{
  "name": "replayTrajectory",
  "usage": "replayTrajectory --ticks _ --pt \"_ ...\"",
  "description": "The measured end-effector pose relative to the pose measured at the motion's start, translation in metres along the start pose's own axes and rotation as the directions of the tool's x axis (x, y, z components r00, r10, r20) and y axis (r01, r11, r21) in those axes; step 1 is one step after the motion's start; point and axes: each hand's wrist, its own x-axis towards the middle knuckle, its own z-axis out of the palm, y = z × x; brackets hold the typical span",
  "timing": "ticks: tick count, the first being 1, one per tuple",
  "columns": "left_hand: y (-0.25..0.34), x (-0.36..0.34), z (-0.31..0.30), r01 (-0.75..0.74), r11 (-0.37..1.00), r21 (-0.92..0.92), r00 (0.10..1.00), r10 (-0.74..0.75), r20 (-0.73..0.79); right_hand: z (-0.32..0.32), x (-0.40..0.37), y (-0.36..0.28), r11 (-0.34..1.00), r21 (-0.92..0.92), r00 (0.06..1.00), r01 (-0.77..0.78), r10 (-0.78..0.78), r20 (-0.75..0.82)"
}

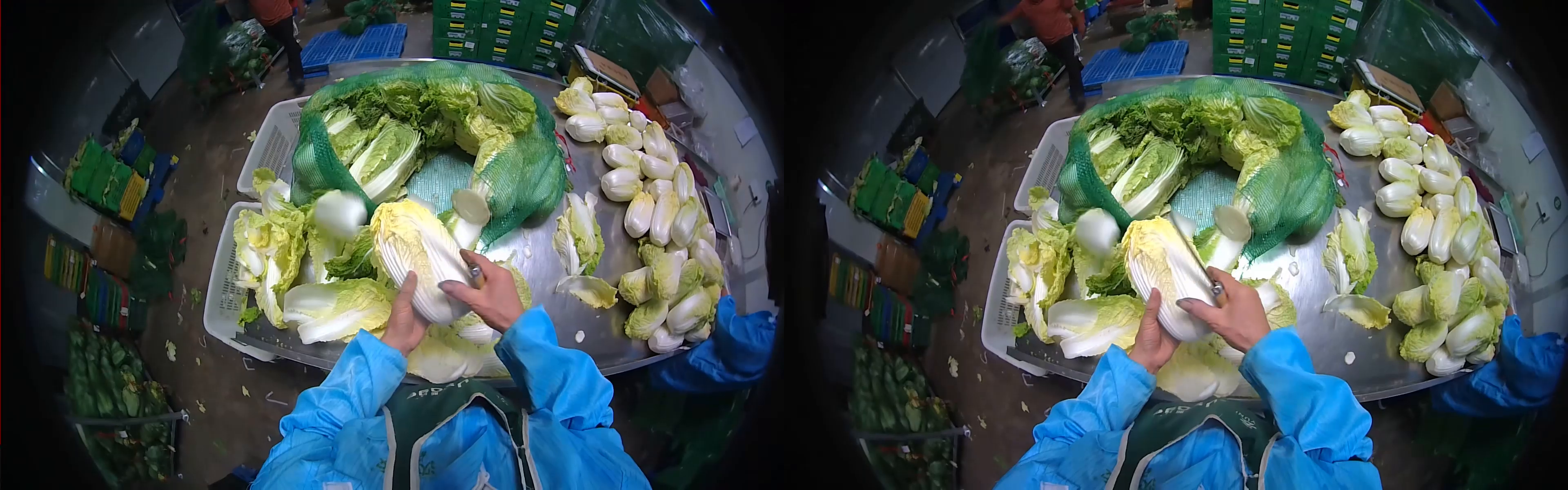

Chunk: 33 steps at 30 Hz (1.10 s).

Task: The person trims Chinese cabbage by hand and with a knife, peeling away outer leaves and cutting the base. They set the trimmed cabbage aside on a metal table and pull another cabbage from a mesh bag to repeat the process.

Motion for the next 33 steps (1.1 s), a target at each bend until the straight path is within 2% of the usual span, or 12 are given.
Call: replayTrajectory --ticks 4,8,13,18,19,21,22,24,26,28,30,33 --pt "-0.001 0.000 0.006 -0.124 0.992 0.035 0.988 0.127 -0.086 -0.003 0.010 -0.011 0.964 -0.183 0.965 -0.191 0.219 0.146" --pt "-0.001 0.001 0.008 -0.196 0.975 0.106 0.968 0.210 -0.140 0.004 0.010 0.000 0.976 -0.042 0.969 -0.212 0.215 0.124" --pt "0.000 0.004 0.007 -0.322 0.932 0.164 0.919 0.349 -0.183 0.005 0.011 -0.007 0.976 -0.122 0.975 -0.180 0.193 0.106" --pt "0.016 -0.011 0.018 -0.415 0.848 0.329 0.885 0.460 -0.070 0.004 0.021 -0.012 0.977 -0.112 0.978 -0.180 0.190 0.089" --pt "0.023 -0.017 0.023 -0.417 0.829 0.371 0.886 0.462 -0.036 0.000 0.024 -0.013 0.956 0.149 0.965 -0.253 0.239 0.109" --pt "0.045 -0.033 0.021 -0.433 0.847 0.308 0.899 0.432 0.074 -0.018 0.027 -0.029 0.714 0.512 0.878 -0.478 0.408 0.251" --pt "0.051 -0.037 0.020 -0.432 0.869 0.241 0.900 0.397 0.183 -0.023 0.030 -0.032 0.714 0.514 0.879 -0.475 0.405 0.250" --pt "0.049 -0.024 0.010 -0.405 0.898 0.173 0.904 0.364 0.226 -0.027 0.029 -0.034 0.648 0.374 0.744 -0.664 0.521 0.418" --pt "0.050 -0.017 0.005 -0.114 0.993 -0.035 0.944 0.119 0.307 -0.016 0.028 -0.035 0.688 0.368 0.772 -0.625 0.478 0.418" --pt "0.047 -0.012 0.011 -0.103 0.990 -0.096 0.950 0.127 0.287 -0.008 0.027 -0.034 0.826 0.379 0.909 -0.417 0.392 0.143" --pt "0.041 -0.010 0.014 -0.163 0.979 -0.124 0.964 0.184 0.192 -0.010 0.027 -0.044 0.871 0.268 0.912 -0.410 0.395 0.111" --pt "0.031 -0.002 0.009 -0.174 0.978 -0.114 0.977 0.185 0.103 0.016 0.015 -0.040 0.990 0.060 0.991 -0.124 0.121 0.048"
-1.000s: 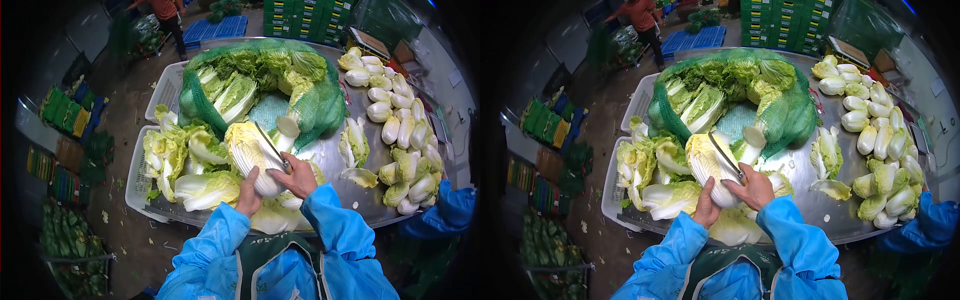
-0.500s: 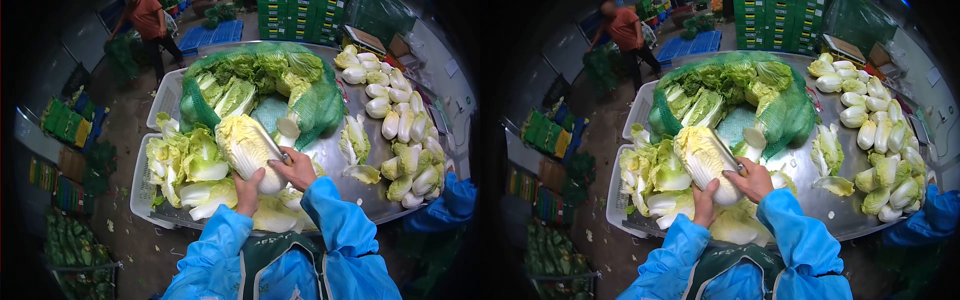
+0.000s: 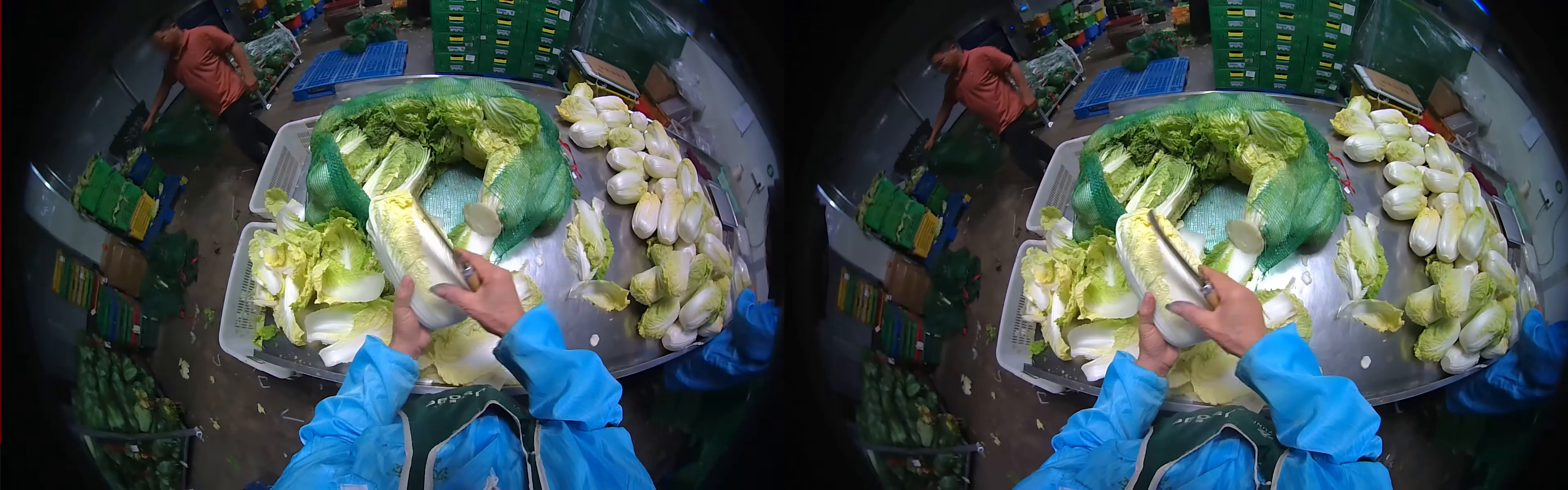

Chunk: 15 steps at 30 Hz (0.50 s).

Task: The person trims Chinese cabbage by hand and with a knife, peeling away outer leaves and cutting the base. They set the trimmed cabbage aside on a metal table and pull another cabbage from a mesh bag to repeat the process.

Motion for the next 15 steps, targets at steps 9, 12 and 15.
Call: replayTrajectory --ticks 9,12,15 --pt "0.004 -0.005 0.002 -0.258 0.879 0.400 0.939 0.326 -0.110 -0.017 0.011 0.010 0.887 0.371 0.961 -0.274 0.236 0.145" --pt "0.019 -0.015 0.000 -0.316 0.854 0.413 0.934 0.357 -0.023 -0.036 0.010 0.015 0.767 0.396 0.861 -0.506 0.420 0.286" --pt "0.042 -0.016 -0.027 -0.151 0.968 0.202 0.972 0.108 0.208 -0.026 0.002 0.050 0.393 0.815 0.900 -0.425 0.277 0.336"
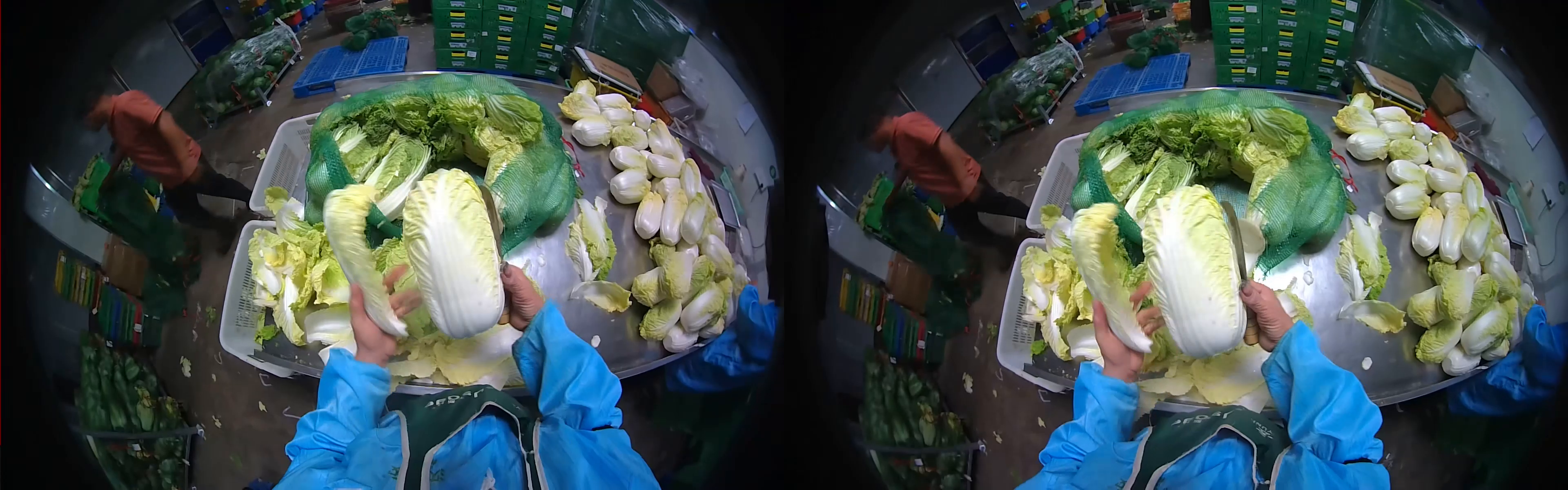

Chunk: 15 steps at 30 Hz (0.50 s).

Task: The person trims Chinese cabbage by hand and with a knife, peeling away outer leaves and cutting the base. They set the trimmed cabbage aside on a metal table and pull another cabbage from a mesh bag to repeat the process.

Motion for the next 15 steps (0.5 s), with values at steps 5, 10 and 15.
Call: replayTrajectory --ticks 5,10,15 --pt "-0.025 -0.012 0.013 0.084 0.984 0.159 0.922 -0.016 -0.386 -0.012 0.008 0.027 0.981 -0.183 0.998 -0.059 0.061 0.003" --pt "-0.041 -0.014 0.011 0.179 0.940 0.290 0.957 -0.099 -0.271 0.029 0.010 0.018 0.830 -0.554 0.989 -0.072 -0.010 -0.144" --pt "-0.047 -0.010 0.013 0.082 0.996 -0.018 0.941 -0.084 -0.328 0.042 0.005 0.020 0.768 -0.629 0.981 0.117 -0.187 -0.046"
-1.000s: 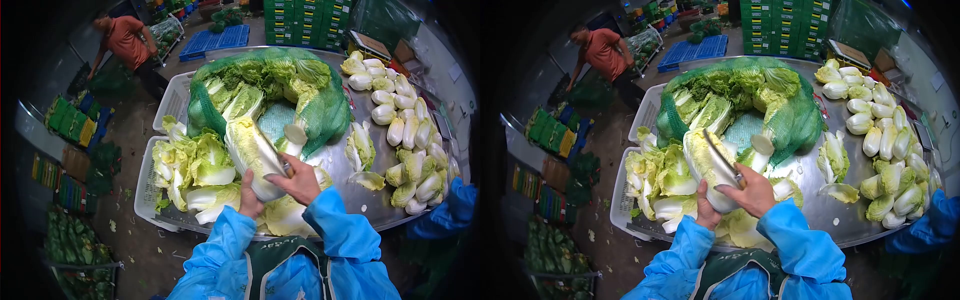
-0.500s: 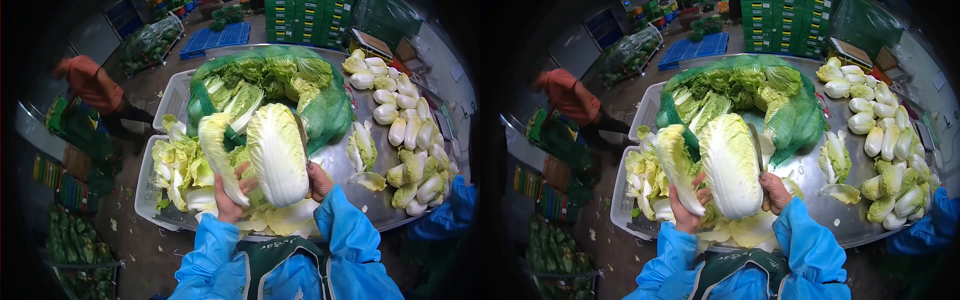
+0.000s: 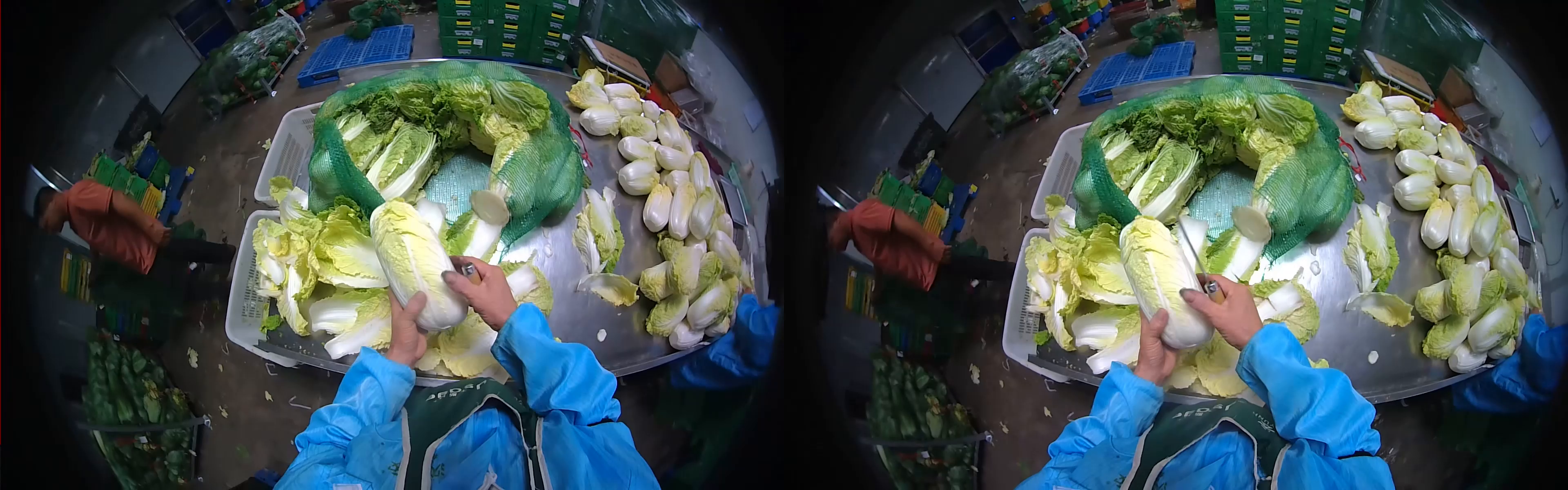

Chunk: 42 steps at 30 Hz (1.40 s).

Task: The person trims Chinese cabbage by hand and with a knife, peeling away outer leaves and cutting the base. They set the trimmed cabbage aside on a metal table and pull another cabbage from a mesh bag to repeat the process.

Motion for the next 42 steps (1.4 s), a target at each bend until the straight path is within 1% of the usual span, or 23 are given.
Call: replayTrajectory --ticks 1,5,9,11,12,14,15,17,18,19,21,22,25,27,29,32,34,35,37,39,40,41,42 --pt "0.001 0.000 0.007 -0.123 0.986 0.115 0.992 0.125 -0.013 0.001 0.001 0.001 1.000 -0.002 1.000 0.001 -0.001 0.003" --pt "-0.004 0.001 0.015 -0.189 0.976 0.113 0.979 0.195 -0.051 0.005 0.004 0.008 0.999 0.017 0.998 0.044 -0.044 -0.041" --pt "-0.012 0.005 0.019 -0.246 0.964 0.101 0.966 0.252 -0.051 0.008 0.010 0.025 0.980 -0.119 0.954 0.160 -0.184 -0.235" --pt "-0.016 0.006 0.018 -0.257 0.957 0.138 0.962 0.267 -0.058 0.007 0.013 0.030 0.975 0.094 0.946 0.199 -0.166 -0.279" --pt "-0.019 0.007 0.013 -0.254 0.957 0.138 0.963 0.264 -0.058 0.005 0.013 0.028 0.976 0.094 0.945 0.198 -0.164 -0.282" --pt "-0.023 0.011 0.001 -0.044 0.982 -0.185 0.995 0.026 -0.099 -0.005 0.015 0.019 0.861 0.508 0.851 -0.020 0.281 -0.444" --pt "-0.018 0.011 0.004 -0.043 0.982 -0.186 0.995 0.024 -0.101 -0.017 0.013 0.014 0.861 0.508 0.850 -0.022 0.283 -0.444" --pt "-0.003 0.012 0.012 -0.044 0.948 -0.315 0.995 0.011 -0.103 -0.049 0.012 0.008 0.884 0.459 0.933 -0.094 0.239 -0.268" --pt "0.001 0.013 0.009 -0.082 0.945 -0.315 0.995 0.060 -0.078 -0.054 0.015 0.007 0.982 0.115 0.920 -0.148 0.179 -0.348" --pt "0.002 0.014 0.007 -0.081 0.946 -0.315 0.995 0.059 -0.078 -0.051 0.014 0.009 0.982 0.115 0.920 -0.149 0.180 -0.349" --pt "0.001 0.020 0.006 -0.199 0.963 -0.181 0.973 0.172 -0.155 -0.034 0.008 0.018 0.975 -0.214 0.959 0.055 -0.111 -0.262" --pt "-0.003 0.024 0.003 -0.196 0.964 -0.180 0.974 0.170 -0.153 -0.019 0.006 0.027 0.975 -0.206 0.984 0.082 -0.112 -0.136" --pt "-0.009 0.029 0.002 -0.277 0.960 -0.039 0.950 0.267 -0.161 0.023 -0.004 0.006 0.997 -0.029 0.996 0.068 -0.069 -0.059" --pt "-0.001 0.028 0.020 -0.457 0.881 0.122 0.875 0.470 -0.119 0.028 -0.004 0.000 0.997 0.071 0.995 0.036 -0.029 -0.093" --pt "0.001 0.028 0.017 -0.428 0.898 0.097 0.895 0.437 -0.095 0.032 -0.005 0.000 0.986 0.164 0.993 -0.004 0.024 -0.119" --pt "0.001 0.034 0.014 -0.394 0.919 0.013 0.917 0.394 -0.054 0.034 -0.003 -0.002 0.944 0.319 0.980 0.086 -0.022 -0.197" --pt "0.005 0.031 0.018 -0.346 0.934 -0.091 0.937 0.341 -0.072 0.033 -0.007 -0.003 0.904 0.425 0.945 -0.045 0.177 -0.276" --pt "0.009 0.029 0.022 -0.346 0.934 -0.093 0.938 0.341 -0.071 0.028 -0.005 -0.003 0.905 0.424 0.945 -0.044 0.176 -0.277" --pt "0.024 0.022 0.034 -0.249 0.908 -0.337 0.967 0.250 -0.041 0.008 0.003 -0.003 0.745 0.666 0.974 -0.042 0.178 -0.138" --pt "0.037 0.020 0.027 -0.193 0.925 -0.326 0.979 0.202 -0.006 -0.007 0.012 -0.005 0.822 0.566 0.980 -0.062 0.156 -0.120" --pt "0.041 0.017 0.023 -0.052 0.912 -0.406 0.972 0.140 0.189 -0.012 0.013 -0.017 0.932 0.348 0.978 -0.102 0.158 -0.138" --pt "0.041 0.019 0.018 0.081 0.895 -0.439 0.895 0.128 0.426 -0.015 0.014 -0.024 0.984 0.110 0.975 -0.137 0.154 -0.161" --pt "0.045 0.019 0.018 0.217 0.886 -0.410 0.763 0.108 0.637 -0.014 0.015 -0.029 0.975 0.162 0.984 -0.154 0.166 -0.061"
